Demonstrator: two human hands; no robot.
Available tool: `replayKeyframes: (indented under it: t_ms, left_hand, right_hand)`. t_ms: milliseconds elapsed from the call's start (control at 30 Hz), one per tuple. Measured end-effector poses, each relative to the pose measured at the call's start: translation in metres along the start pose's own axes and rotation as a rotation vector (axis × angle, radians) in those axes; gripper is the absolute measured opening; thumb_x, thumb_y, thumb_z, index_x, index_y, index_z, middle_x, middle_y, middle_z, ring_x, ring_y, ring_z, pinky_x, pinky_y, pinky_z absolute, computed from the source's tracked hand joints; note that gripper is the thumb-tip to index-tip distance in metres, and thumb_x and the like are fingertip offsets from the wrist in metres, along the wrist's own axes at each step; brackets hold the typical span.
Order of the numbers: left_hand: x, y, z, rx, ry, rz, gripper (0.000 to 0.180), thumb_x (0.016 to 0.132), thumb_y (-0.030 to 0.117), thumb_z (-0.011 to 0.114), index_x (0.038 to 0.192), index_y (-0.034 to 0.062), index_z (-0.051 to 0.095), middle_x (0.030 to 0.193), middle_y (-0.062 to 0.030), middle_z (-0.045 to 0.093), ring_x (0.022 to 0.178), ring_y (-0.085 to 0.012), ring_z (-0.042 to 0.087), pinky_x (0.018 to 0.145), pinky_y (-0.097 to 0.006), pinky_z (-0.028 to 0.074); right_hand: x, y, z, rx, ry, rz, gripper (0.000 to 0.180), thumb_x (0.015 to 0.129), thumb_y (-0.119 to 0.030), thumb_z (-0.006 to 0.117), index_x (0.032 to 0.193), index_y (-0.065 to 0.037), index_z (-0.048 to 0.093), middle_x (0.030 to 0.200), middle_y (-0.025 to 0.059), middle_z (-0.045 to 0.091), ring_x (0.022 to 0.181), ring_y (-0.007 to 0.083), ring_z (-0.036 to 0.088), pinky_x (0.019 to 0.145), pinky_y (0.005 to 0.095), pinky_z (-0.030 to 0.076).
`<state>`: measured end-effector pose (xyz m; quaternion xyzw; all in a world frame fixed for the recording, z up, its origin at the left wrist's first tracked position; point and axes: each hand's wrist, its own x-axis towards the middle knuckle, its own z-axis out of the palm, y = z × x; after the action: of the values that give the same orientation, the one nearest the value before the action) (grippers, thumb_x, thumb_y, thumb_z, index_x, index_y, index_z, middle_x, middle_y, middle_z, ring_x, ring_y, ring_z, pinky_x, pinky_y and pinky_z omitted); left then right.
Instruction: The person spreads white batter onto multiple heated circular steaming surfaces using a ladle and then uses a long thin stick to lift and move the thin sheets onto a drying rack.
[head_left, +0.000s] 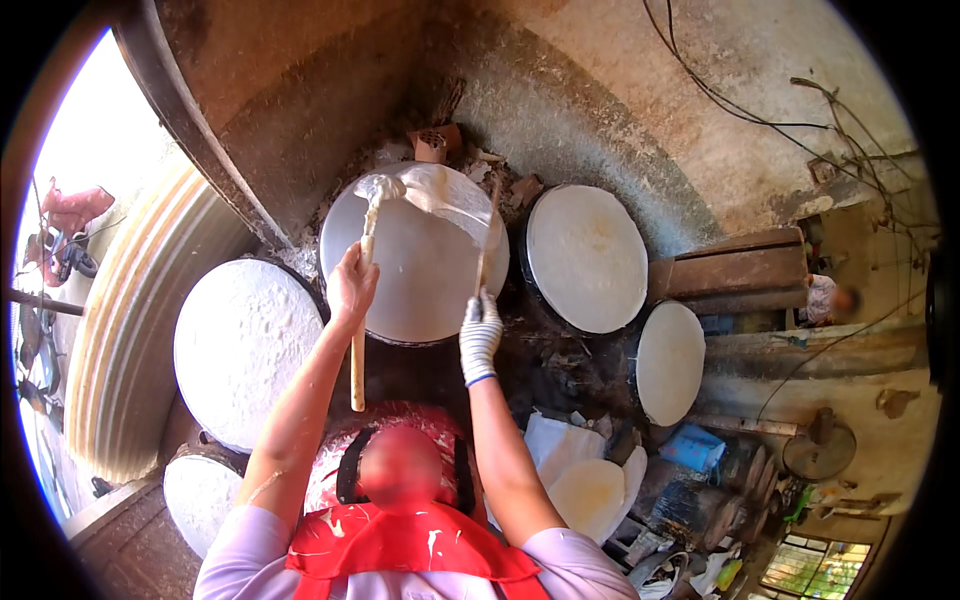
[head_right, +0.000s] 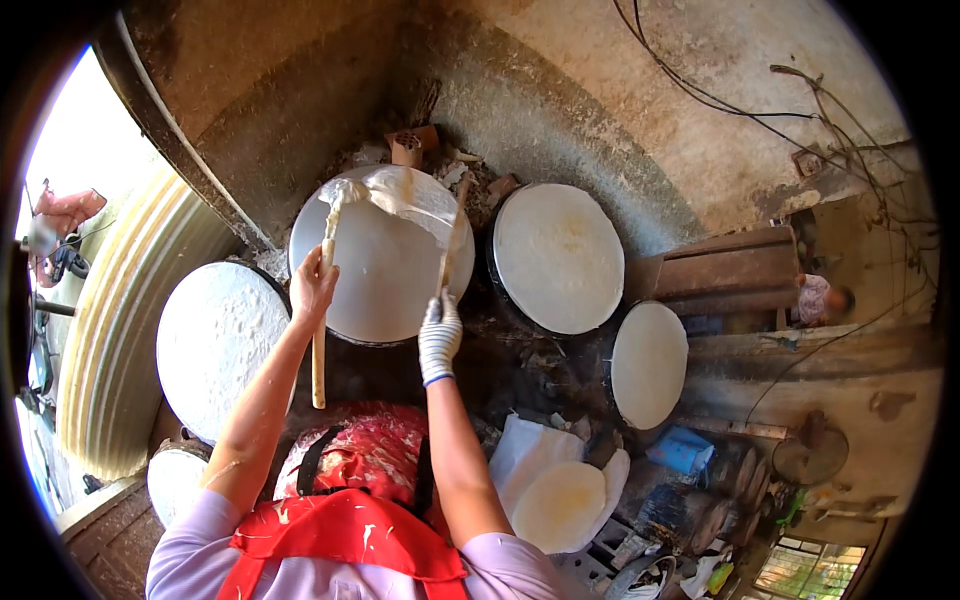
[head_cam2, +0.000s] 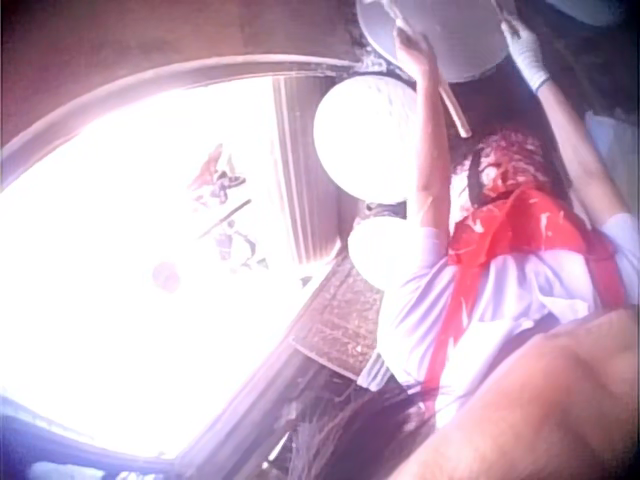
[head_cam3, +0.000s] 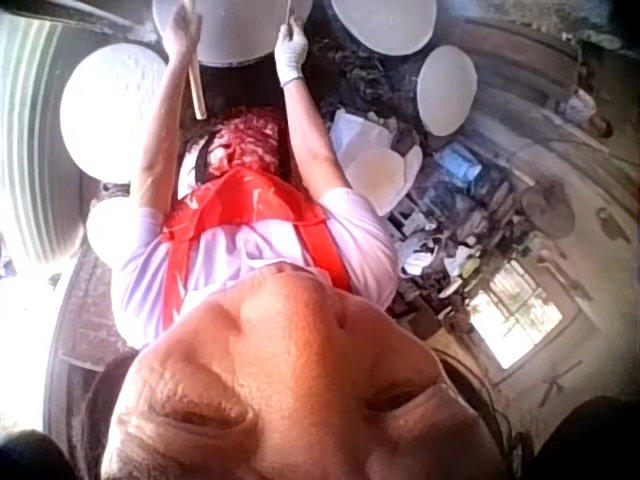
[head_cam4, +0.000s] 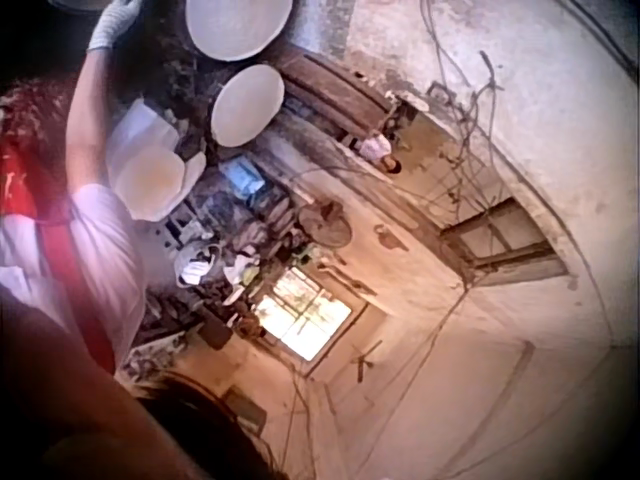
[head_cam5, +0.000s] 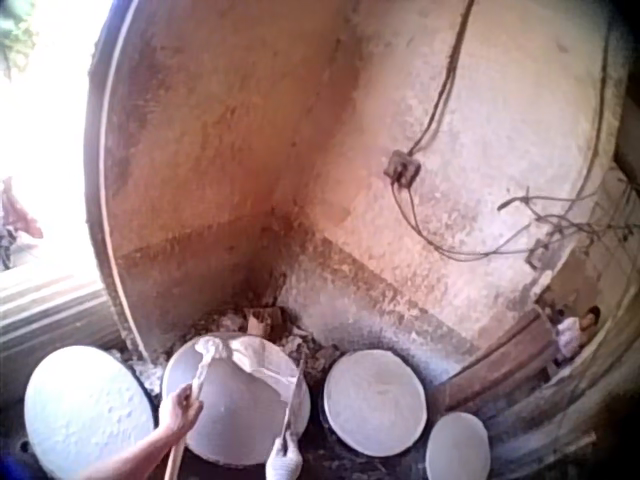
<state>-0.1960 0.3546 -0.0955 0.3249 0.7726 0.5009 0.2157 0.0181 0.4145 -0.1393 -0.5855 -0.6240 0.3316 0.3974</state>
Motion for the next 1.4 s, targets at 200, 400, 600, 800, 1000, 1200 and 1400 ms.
replayKeyframes:
  t_ms: [200,400,600,800,1000,1200,1400]
  left_hand:
    - [-0.008,0.0,0.005,-0.199,-0.036,-0.19,0.039,0.078,0.013,0.058,0.115,-0.0013,0.054,0.064,-0.0043,0.053,0.043,-0.0102,0.046,0.04,-0.025,0.039]
    - [-0.019,0.002,-0.01,-0.433,-0.006,-0.332,0.028,0.083,0.015,0.055,0.105,-0.002,0.057,0.059,0.0005,0.045,0.041,-0.0074,0.041,0.037,-0.023,0.035]
    - [-0.034,-0.002,-0.002,-0.602,0.094,-0.47,0.021,0.09,0.027,0.053,0.08,0.0089,0.054,0.054,0.0039,0.039,0.04,-0.0053,0.036,0.036,-0.02,0.032]
    - [-0.054,-0.004,-0.009,-0.649,0.148,-0.495,0.027,0.089,0.031,0.056,0.098,0.0057,0.06,0.053,0.003,0.042,0.037,-0.0068,0.038,0.035,-0.02,0.034]
    - [-0.07,-0.011,-0.003,-0.702,0.219,-0.535,0.029,0.087,0.031,0.059,0.102,0.0063,0.059,0.055,0.0019,0.043,0.037,-0.0072,0.038,0.034,-0.021,0.034]
    - [-0.093,-0.004,-0.022,-0.692,0.28,-0.59,0.03,0.088,0.032,0.057,0.106,0.0071,0.057,0.055,0.0027,0.041,0.037,-0.0068,0.036,0.035,-0.021,0.032]
    - [-0.098,-0.003,-0.011,-0.721,0.259,-0.578,0.031,0.089,0.033,0.056,0.108,0.0091,0.056,0.055,0.0035,0.039,0.037,-0.0064,0.035,0.035,-0.021,0.031]
  right_hand:
    - [0.005,0.004,0.023,0.175,-0.352,-0.009,0.031,0.087,-0.015,0.057,0.113,0.002,0.058,0.115,0.0168,0.059,0.107,0.0249,0.055,0.096,0.0319,0.039]
    - [0.03,0.023,-0.02,0.147,-0.2,-0.038,0.028,0.089,-0.015,0.055,0.112,0.001,0.058,0.113,0.0162,0.06,0.104,0.0226,0.056,0.092,0.0317,0.042]
    - [0.035,0.012,-0.004,0.149,-0.579,-0.085,0.029,0.086,-0.014,0.058,0.112,-0.002,0.059,0.11,0.0137,0.062,0.101,0.0223,0.058,0.09,0.0319,0.043]
    - [0.085,0.041,-0.041,0.215,-0.468,-0.075,0.031,0.088,-0.016,0.055,0.115,-0.001,0.057,0.112,0.019,0.059,0.103,0.027,0.057,0.09,0.0328,0.044]
    - [0.098,0.021,-0.015,0.078,-0.772,-0.218,0.029,0.086,-0.015,0.056,0.112,-0.003,0.059,0.111,0.0168,0.061,0.104,0.0289,0.058,0.092,0.0328,0.043]
    - [0.109,0.009,-0.047,-0.084,-0.769,-0.192,0.028,0.088,-0.014,0.054,0.113,-0.002,0.058,0.112,0.0162,0.061,0.102,0.0267,0.058,0.088,0.032,0.045]
    - [0.163,0.051,-0.008,0.127,-0.82,-0.26,0.029,0.086,-0.013,0.058,0.113,-0.003,0.059,0.106,0.0155,0.063,0.097,0.0238,0.061,0.088,0.0306,0.045]
